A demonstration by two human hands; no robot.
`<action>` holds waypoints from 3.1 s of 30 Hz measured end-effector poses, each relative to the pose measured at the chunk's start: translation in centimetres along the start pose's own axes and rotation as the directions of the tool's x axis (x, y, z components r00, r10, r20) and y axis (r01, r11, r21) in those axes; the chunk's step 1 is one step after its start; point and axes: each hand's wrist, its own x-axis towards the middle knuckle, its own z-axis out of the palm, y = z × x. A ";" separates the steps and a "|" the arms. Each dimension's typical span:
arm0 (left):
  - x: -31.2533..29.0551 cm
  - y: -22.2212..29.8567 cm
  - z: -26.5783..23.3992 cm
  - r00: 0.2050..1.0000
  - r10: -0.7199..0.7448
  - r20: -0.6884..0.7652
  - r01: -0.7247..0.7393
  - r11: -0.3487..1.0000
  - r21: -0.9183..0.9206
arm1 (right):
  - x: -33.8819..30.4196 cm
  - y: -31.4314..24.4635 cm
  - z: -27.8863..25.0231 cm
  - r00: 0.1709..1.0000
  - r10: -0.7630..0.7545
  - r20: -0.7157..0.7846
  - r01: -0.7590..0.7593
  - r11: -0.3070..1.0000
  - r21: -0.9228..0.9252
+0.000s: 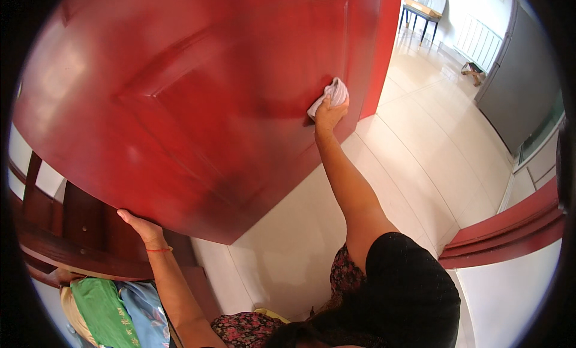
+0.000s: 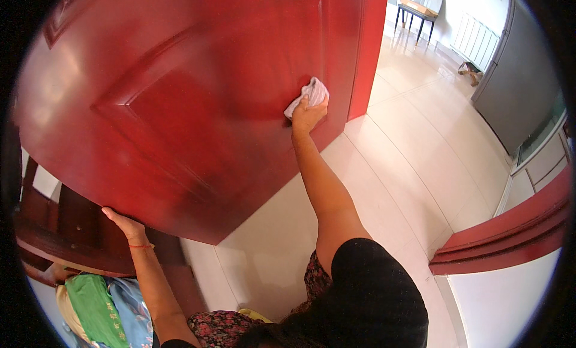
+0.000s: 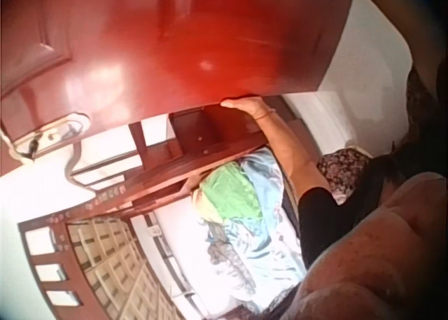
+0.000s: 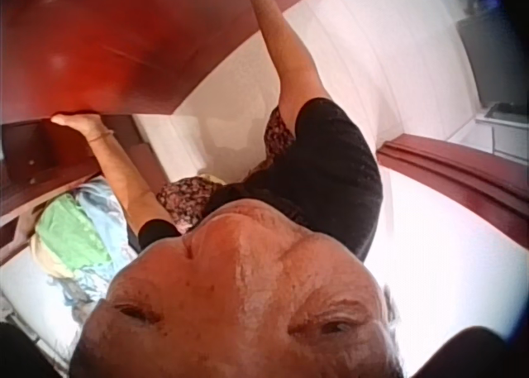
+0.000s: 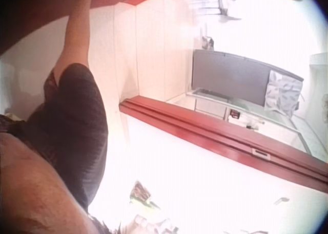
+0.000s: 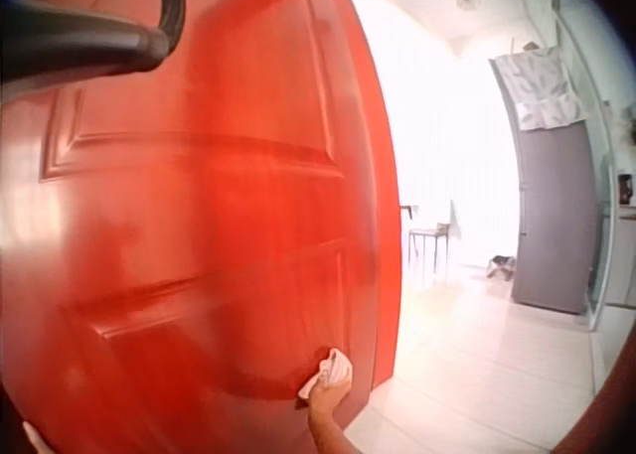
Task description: The person wipes a red wooden door and its handle with a cloth, moving from top to bottom and around the edges.
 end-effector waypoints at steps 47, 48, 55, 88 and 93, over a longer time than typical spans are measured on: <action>1.3 -0.6 0.0 0.998 0.056 0.014 -0.057 0.995 0.082 | -8.4 4.1 -0.4 0.199 0.941 0.272 -0.956 0.125 0.267; 1.4 -1.0 -0.1 0.999 0.050 0.015 -0.051 0.996 0.078 | -7.4 4.4 -0.4 0.242 0.929 0.280 -0.943 0.157 0.295; 0.6 -0.1 1.6 0.996 0.083 -0.023 -0.080 0.991 0.111 | -0.7 8.5 0.3 0.562 0.795 0.228 -0.826 0.525 0.205; 1.2 -1.4 -1.1 0.990 0.101 0.103 -0.098 0.994 -0.038 | -13.6 -4.1 -4.8 0.591 -0.654 0.472 0.653 0.732 0.195; 0.5 -0.4 -0.5 0.997 0.065 0.052 -0.064 0.998 -0.024 | -20.1 -6.3 -5.9 0.152 -0.904 0.399 0.796 0.351 0.493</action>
